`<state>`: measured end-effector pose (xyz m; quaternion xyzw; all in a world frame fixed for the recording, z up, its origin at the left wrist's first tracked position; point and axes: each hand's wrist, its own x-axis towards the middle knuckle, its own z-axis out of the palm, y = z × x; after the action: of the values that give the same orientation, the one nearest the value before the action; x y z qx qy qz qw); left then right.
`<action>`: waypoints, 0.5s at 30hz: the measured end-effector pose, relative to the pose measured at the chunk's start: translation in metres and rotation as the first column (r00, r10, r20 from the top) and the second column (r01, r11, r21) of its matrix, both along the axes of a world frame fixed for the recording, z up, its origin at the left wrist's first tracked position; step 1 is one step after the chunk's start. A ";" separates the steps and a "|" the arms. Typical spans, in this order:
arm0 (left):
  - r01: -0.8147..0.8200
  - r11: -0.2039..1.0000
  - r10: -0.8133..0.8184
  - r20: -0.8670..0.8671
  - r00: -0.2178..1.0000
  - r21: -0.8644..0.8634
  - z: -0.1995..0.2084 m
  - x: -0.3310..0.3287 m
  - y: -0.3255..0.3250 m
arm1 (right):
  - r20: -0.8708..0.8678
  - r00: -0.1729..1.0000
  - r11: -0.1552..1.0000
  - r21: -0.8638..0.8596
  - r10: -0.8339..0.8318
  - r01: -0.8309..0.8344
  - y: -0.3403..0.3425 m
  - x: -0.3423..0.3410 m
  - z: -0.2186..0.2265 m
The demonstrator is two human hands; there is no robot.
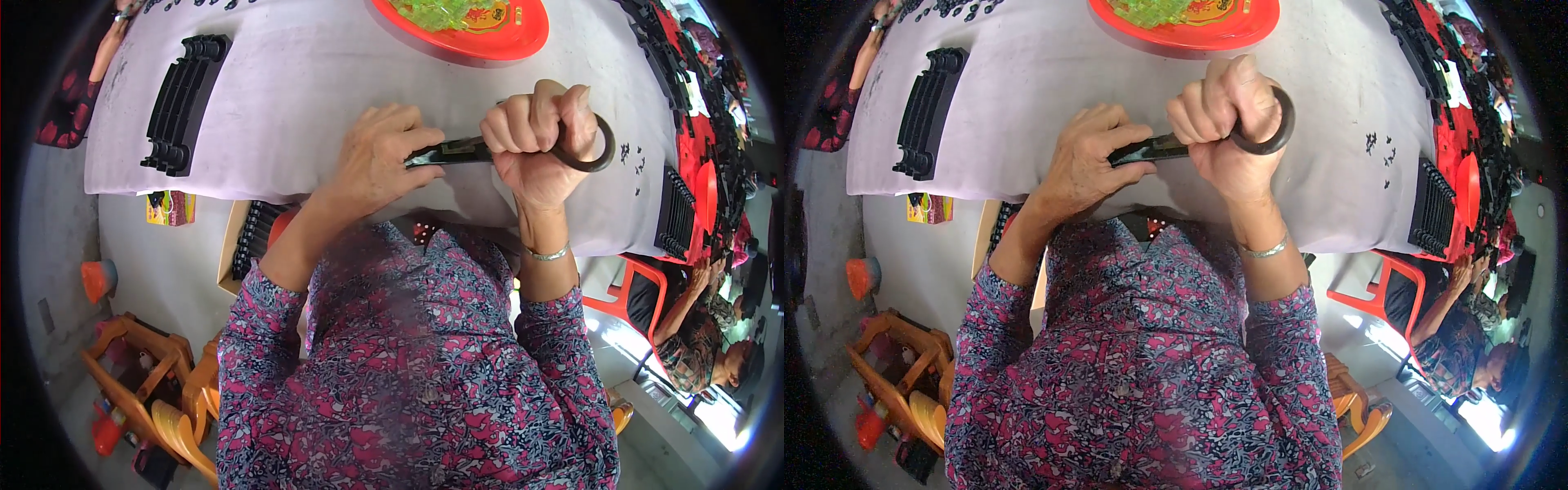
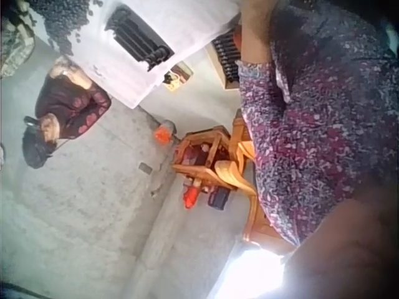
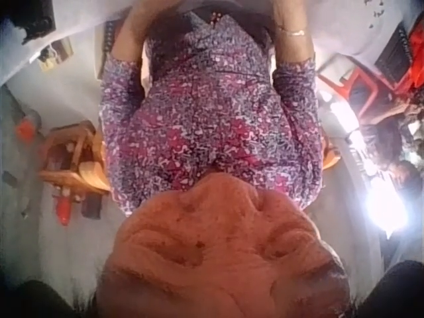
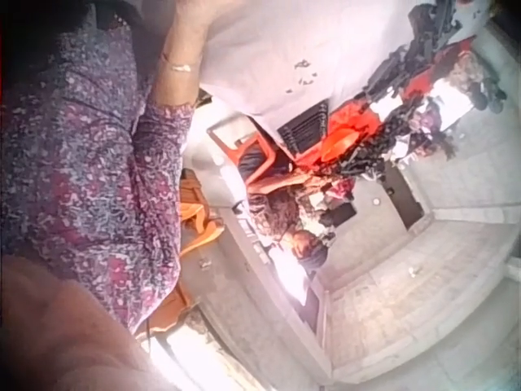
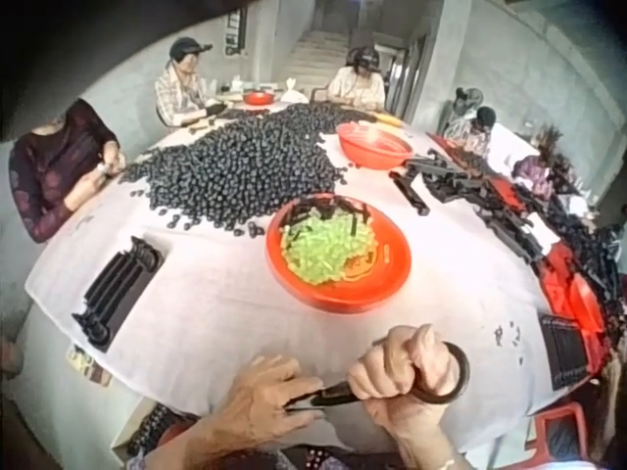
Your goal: The person assembles small plastic components by inserting small black clips into a larger black plastic housing with a metal loop tool.
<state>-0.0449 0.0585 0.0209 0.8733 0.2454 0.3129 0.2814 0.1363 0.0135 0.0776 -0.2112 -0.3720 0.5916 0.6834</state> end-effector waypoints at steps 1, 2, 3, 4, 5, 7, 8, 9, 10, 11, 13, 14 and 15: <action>0.002 1.000 -0.002 0.007 1.000 0.006 0.000 0.000 0.000 | 0.037 0.999 1.000 0.002 0.003 -0.003 0.000 0.001 -0.005; 0.004 1.000 -0.004 0.014 1.000 0.011 -0.001 0.001 0.000 | 0.074 0.997 1.000 0.005 0.006 -0.006 -0.001 0.001 -0.008; 0.003 1.000 -0.003 0.013 1.000 0.009 -0.002 0.001 0.001 | 0.073 0.997 1.000 0.002 0.007 -0.008 0.000 0.001 -0.008; 0.001 1.000 -0.001 0.015 1.000 0.009 -0.002 0.001 0.001 | 0.027 1.000 1.000 -0.016 0.000 0.000 0.001 0.000 -0.007; -0.001 1.000 0.001 0.017 1.000 0.010 -0.003 0.001 0.001 | -0.018 1.000 0.999 -0.035 -0.008 0.007 0.002 0.000 -0.007; -0.003 1.000 0.003 0.014 1.000 0.008 -0.002 0.001 0.001 | 0.008 1.000 0.999 -0.038 -0.021 0.021 0.000 0.000 -0.006; -0.002 1.000 0.002 0.012 1.000 0.008 -0.002 0.001 0.001 | 0.034 0.999 0.999 -0.039 -0.036 0.037 -0.002 0.000 -0.006; -0.004 1.000 0.004 0.011 1.000 0.007 -0.003 0.001 0.001 | 0.033 0.999 0.999 -0.040 -0.034 0.035 -0.003 -0.001 -0.004; -0.004 1.000 0.003 0.020 1.000 0.007 -0.005 0.001 0.001 | -0.017 0.999 0.999 -0.018 -0.039 0.039 -0.005 -0.002 -0.001; -0.003 1.000 0.003 0.029 1.000 0.007 -0.007 0.001 0.002 | -0.066 0.997 0.999 0.004 -0.044 0.044 -0.006 -0.003 0.000; 0.000 1.000 -0.001 0.029 1.000 0.009 -0.005 0.001 0.001 | -0.074 0.997 0.997 0.068 -0.036 0.041 -0.006 -0.006 -0.005; 0.002 1.000 -0.002 0.030 1.000 0.013 -0.005 0.001 0.001 | -0.017 0.999 1.000 0.000 -0.029 0.029 -0.005 -0.005 -0.006; 0.000 1.000 0.000 0.030 1.000 0.014 -0.005 0.001 0.001 | 0.041 0.999 0.998 -0.067 -0.014 0.017 -0.003 -0.004 -0.006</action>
<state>-0.0435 0.0596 0.0158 0.8706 0.2390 0.3275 0.2788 0.1319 0.0105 0.0712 -0.2490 -0.3641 0.5939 0.6728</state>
